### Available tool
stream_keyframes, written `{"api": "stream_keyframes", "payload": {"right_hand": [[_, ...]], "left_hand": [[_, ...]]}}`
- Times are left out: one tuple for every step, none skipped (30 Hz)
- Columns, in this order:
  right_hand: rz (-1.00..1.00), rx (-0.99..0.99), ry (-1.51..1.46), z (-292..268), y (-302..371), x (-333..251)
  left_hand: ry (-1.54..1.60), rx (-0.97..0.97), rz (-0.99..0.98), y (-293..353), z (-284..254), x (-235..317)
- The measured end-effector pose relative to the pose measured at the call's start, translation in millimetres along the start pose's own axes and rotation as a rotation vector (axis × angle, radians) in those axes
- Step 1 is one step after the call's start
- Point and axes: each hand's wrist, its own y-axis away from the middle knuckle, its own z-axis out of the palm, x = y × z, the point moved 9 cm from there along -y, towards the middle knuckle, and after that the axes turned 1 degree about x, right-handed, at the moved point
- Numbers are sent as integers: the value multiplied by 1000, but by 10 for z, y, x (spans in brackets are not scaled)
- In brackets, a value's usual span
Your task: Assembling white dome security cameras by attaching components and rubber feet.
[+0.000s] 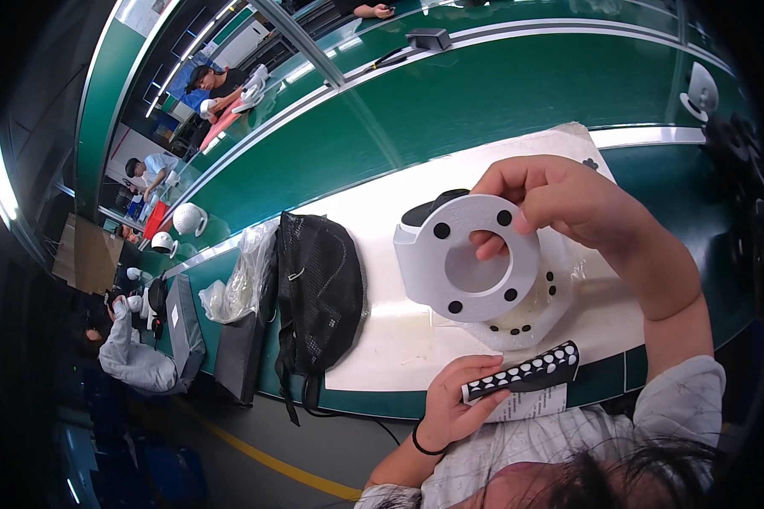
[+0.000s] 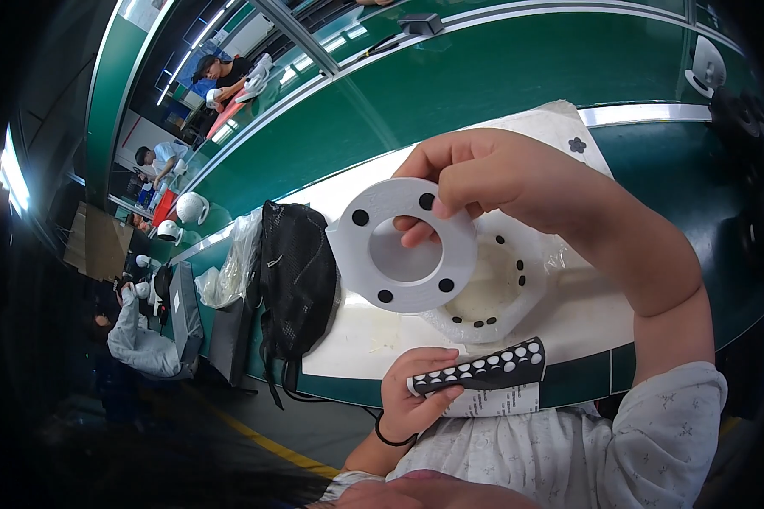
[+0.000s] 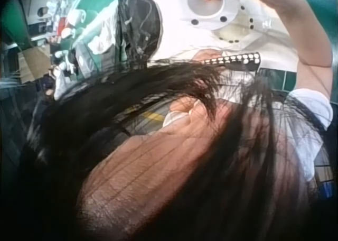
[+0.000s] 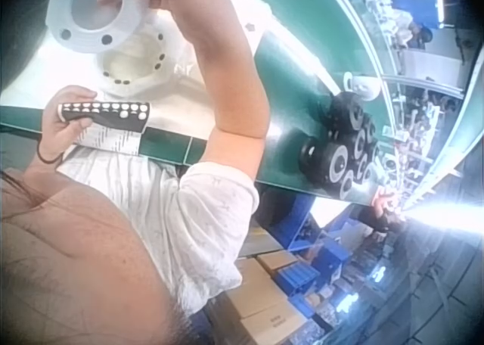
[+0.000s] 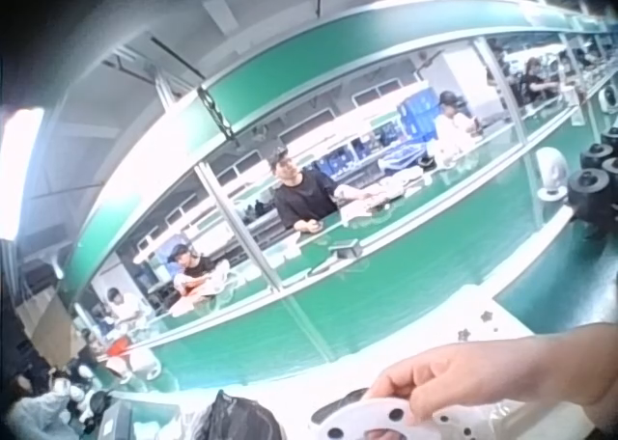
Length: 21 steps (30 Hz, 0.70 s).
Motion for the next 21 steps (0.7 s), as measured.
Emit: {"api": "stream_keyframes", "payload": {"right_hand": [[-2,1,2,6,7,-5],[-25,24,-15,-7,8,-22],[-47,49,-31,-34,5,-26],[-47,52,-30,-45,0,-14],[-36,49,-26,-55,-6,6],[-23,44,-24,-60,-16,30],[-22,46,-24,-66,-16,34],[-6,44,-16,-68,-11,50],[10,36,-10,-51,-12,56],[10,34,-10,-40,-13,49],[4,26,-10,-24,-13,35],[-1,22,-10,-17,-12,27],[-1,23,-10,-14,-10,24],[3,27,-12,-11,-9,25],[7,32,-14,-16,-4,26],[7,34,-14,-21,-2,25],[15,40,-4,-29,-1,33],[23,45,6,-33,3,37],[23,46,6,-36,4,37],[21,46,8,-39,3,37],[19,46,9,-38,2,37]], "left_hand": [[4,-3,-3,-1,6,12],[4,-3,0,3,5,27],[-5,-6,-3,5,8,20],[-12,-9,-6,6,12,15],[-10,-12,-3,5,20,17],[-5,-4,-7,6,18,6],[2,2,-11,5,16,-5],[4,0,-10,2,19,-14],[-10,1,-10,9,10,-9],[-24,1,-10,15,4,-3],[-25,2,-10,20,-1,5],[-27,2,-8,19,-2,5],[-30,2,-7,18,-2,6],[-29,2,-7,20,0,3],[-19,2,-9,18,4,-2],[-9,3,-11,17,7,-6],[-8,1,-11,14,11,-7],[-15,2,-9,13,10,1],[-21,3,-7,13,10,6],[-21,2,-7,13,13,7],[-11,3,-7,17,13,7]]}}
